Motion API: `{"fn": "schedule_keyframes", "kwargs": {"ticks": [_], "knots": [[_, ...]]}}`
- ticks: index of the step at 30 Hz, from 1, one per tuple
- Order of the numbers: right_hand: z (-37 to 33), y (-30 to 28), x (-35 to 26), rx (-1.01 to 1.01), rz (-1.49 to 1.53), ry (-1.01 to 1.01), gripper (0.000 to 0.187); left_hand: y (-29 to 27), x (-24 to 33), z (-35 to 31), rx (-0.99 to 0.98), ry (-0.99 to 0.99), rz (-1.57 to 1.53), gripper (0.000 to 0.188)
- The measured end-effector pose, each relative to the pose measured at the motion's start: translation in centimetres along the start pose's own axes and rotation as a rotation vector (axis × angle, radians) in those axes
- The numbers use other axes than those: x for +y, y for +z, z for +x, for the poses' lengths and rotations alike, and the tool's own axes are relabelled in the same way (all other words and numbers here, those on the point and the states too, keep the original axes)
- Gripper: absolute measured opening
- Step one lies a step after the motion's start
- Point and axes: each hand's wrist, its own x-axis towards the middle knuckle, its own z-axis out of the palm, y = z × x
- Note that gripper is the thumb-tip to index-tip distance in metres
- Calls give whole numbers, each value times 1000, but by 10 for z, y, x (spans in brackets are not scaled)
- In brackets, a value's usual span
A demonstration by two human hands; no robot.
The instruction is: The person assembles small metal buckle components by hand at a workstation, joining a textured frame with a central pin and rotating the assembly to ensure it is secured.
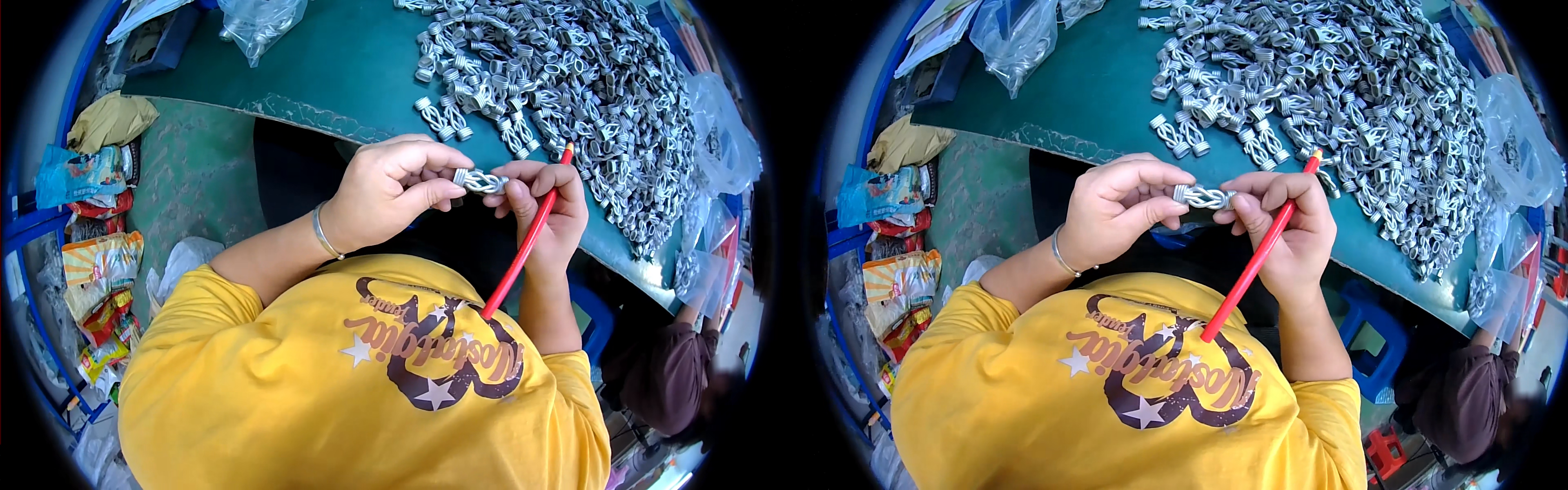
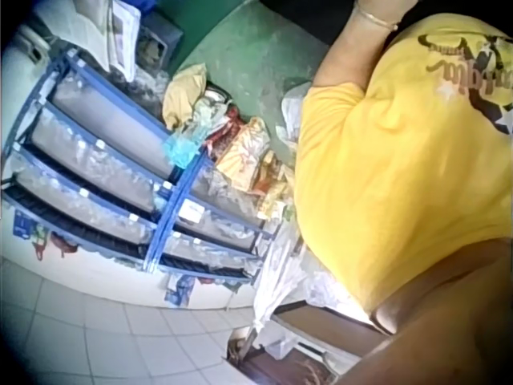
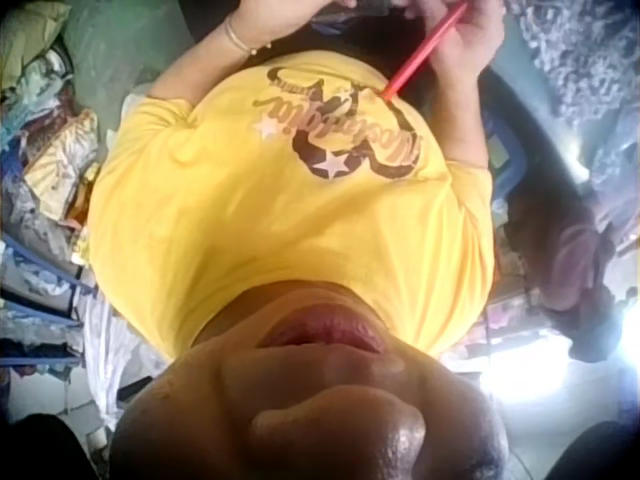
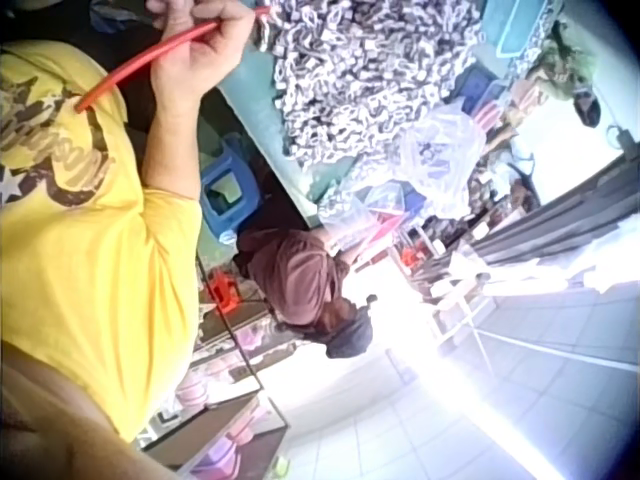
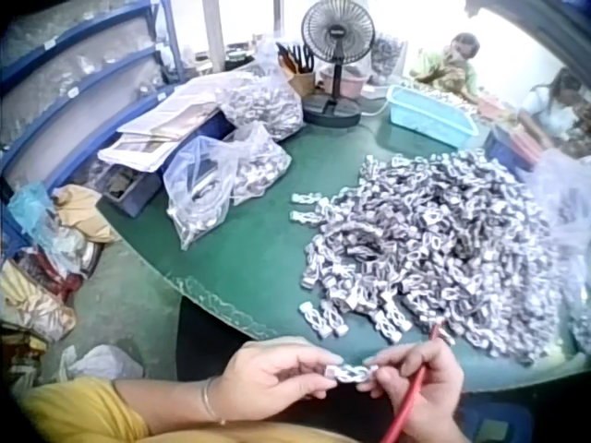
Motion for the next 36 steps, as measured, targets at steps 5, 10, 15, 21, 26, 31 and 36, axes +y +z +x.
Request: {"fn": "schedule_keyframes", "kwargs": {"ticks": [5, 10, 15, 21, 26, 31, 36], "knots": [[0, -2, 12, -104, 94, -105, 25, 2, 8, 1, 0, 188, 95, 24], [-3, 9, 16, -31, -102, -311, 34, -2, 8, 2, -14, 320, 213, 25], [-3, 8, 11, 7, -201, -499, 42, -2, 3, -5, 5, 87, 0, 24], [-4, 7, 7, -125, -326, -556, 39, -9, -9, -18, -86, -221, -337, 22], [5, -13, 8, 153, -701, -488, 29, -14, -32, -28, -39, -335, -119, 28], [16, -10, 7, 148, -971, -428, 31, -10, -30, -23, -166, -283, 67, 30], [13, -11, 8, 161, -962, -481, 27, -4, -19, -15, -192, -149, 109, 24]]}}
